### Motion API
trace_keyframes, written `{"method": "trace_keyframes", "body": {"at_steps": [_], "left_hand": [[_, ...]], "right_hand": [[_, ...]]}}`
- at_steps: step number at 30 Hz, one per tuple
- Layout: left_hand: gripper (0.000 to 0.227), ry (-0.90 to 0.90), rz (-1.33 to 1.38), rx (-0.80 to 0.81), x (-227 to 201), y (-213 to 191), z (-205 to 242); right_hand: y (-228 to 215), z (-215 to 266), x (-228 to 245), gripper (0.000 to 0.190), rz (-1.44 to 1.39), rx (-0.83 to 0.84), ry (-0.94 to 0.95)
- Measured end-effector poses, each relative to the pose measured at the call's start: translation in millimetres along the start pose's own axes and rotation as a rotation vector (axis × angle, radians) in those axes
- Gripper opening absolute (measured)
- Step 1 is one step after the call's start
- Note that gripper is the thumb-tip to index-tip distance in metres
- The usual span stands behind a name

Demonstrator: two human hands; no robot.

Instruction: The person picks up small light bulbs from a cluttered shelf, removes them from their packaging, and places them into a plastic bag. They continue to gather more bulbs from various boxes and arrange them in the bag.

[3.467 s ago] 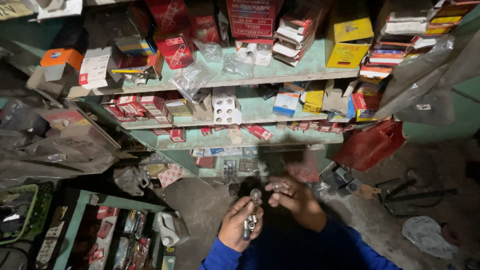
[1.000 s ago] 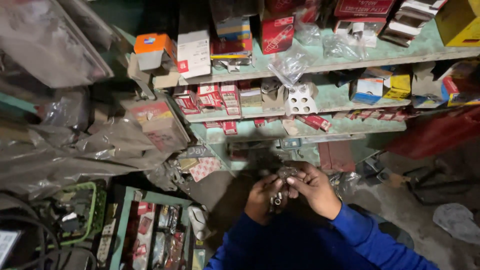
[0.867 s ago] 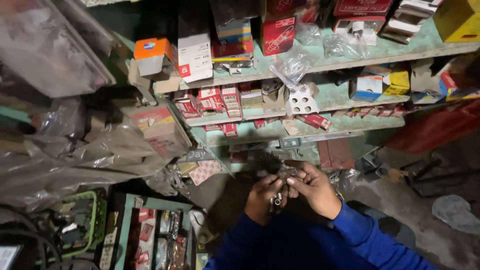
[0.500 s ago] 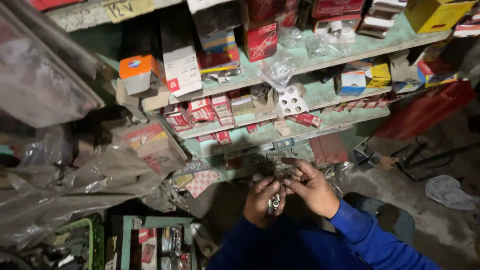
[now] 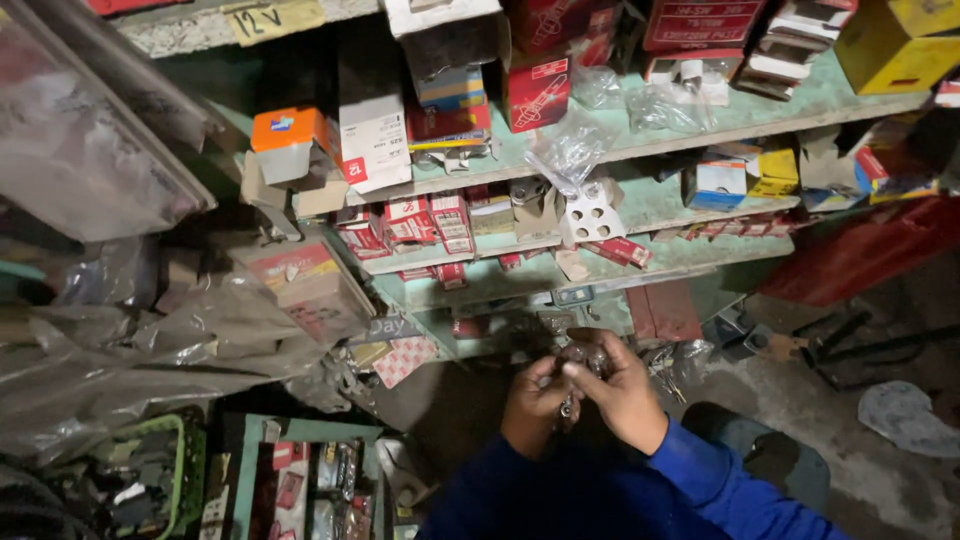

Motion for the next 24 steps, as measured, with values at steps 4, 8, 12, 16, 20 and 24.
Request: {"method": "trace_keyframes", "body": {"at_steps": [4, 8, 12, 16, 20, 24], "left_hand": [[0.02, 0.0, -0.176, -0.033, 3, 10, -3], [0.02, -0.103, 0.047, -0.435, 6, 8, -10], [0.035, -0.322, 0.175, -0.558, -64, 28, -20], [0.031, -0.205, 0.558, -0.558, -38, -7, -17], [0.056, -0.063, 0.65, -0.5, -47, -9, -14], [0.055, 0.021, 0.685, -0.638, -50, -13, -5]], "right_hand": [[-9, -8, -1, 0.01, -0.121, -0.03, -0.021], [-35, -37, -31, 0.019, 0.006, -0.226, 0.167], [-33, -42, -7, 0.018, -0.6, -0.013, 0.191], [-33, -51, -24, 0.023, -0.678, 0.148, 0.261], [-25, -51, -26, 0.033, -0.703, 0.288, 0.307], [-20, -54, -30, 0.035, -0.628, 0.321, 0.288]]}}
Point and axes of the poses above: each hand's wrist, its own z-axis away from the middle knuckle, its own y-axis out of the palm, x = y × z, the point moved 3 cm from there along -z, towards the middle knuckle, and after that the axes turned 15 degrees about y, right-handed, at the moved point
